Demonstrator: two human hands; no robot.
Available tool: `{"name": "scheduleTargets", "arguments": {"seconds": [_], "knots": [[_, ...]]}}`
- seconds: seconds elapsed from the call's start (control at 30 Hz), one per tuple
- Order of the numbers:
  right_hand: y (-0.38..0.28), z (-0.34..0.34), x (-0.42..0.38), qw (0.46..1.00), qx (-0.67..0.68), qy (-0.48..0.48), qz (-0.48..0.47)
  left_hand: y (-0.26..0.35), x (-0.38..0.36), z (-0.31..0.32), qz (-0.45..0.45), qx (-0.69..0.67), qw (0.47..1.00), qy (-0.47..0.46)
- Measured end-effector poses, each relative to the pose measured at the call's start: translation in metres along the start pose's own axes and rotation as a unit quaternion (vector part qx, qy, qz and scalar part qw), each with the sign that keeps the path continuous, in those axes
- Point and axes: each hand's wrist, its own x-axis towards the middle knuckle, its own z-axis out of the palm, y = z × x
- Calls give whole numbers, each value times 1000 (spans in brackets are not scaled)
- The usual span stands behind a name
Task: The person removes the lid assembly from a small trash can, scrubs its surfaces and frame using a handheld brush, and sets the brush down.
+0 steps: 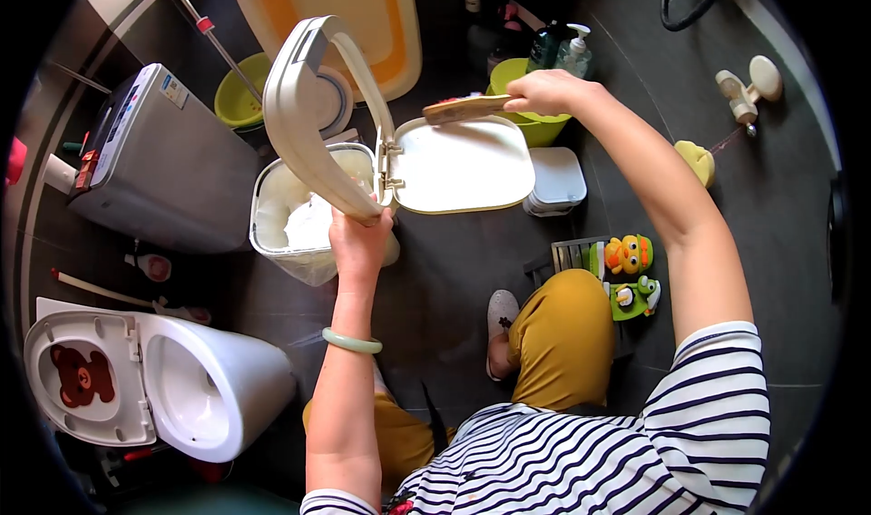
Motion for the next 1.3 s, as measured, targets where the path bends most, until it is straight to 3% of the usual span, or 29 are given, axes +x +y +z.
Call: {"name": "scheduleTargets", "arguments": {"seconds": [0.03, 0.13, 0.23, 0.47, 0.6, 0.67, 0.87, 0.97, 1.07, 1.13, 1.2, 1.27, 1.3], "knots": [[3, -2, -14, 995, 50, -59, 63, 0, -1, -1, 1, 16, 1000, -2], [18, -2, -48, 978, 105, -112, 142, -4, 0, 0, 13, -2, 1000, 7], [21, -4, -60, 976, 116, -93, 162, -9, 0, 5, -9, -7, 1000, 7], [-39, -10, -1, 994, 76, -74, 33, -1, -2, 2, -7, 4, 1000, -13], [-43, -7, 11, 973, 208, -96, 34, -8, -1, -2, 3, -101, 995, 6], [-24, -2, 6, 975, 191, -99, 58, -9, 0, -4, -61, -160, 985, -14], [0, -9, -54, 962, 216, -55, 160, -10, 0, -3, 3, -108, 994, -13], [-23, -25, -67, 976, 170, 38, 133, -16, 1, -3, -14, -142, 990, -5], [-50, -17, -45, 939, 328, 85, 59, -7, -3, -11, -70, -198, 978, -5], [-80, -22, -36, 935, 336, 105, 47, -7, -3, -10, -105, -219, 970, -4], [-99, -19, -20, 953, 279, 99, 60, -15, -2, -1, -10, -143, 990, 1], [-105, -8, -5, 975, 151, 160, 32, -17, -3, 5, 61, -45, 997, 14], [-106, -5, -1, 979, 144, 143, 36, -9, -1, 7, 28, -11, 999, 29]]}}
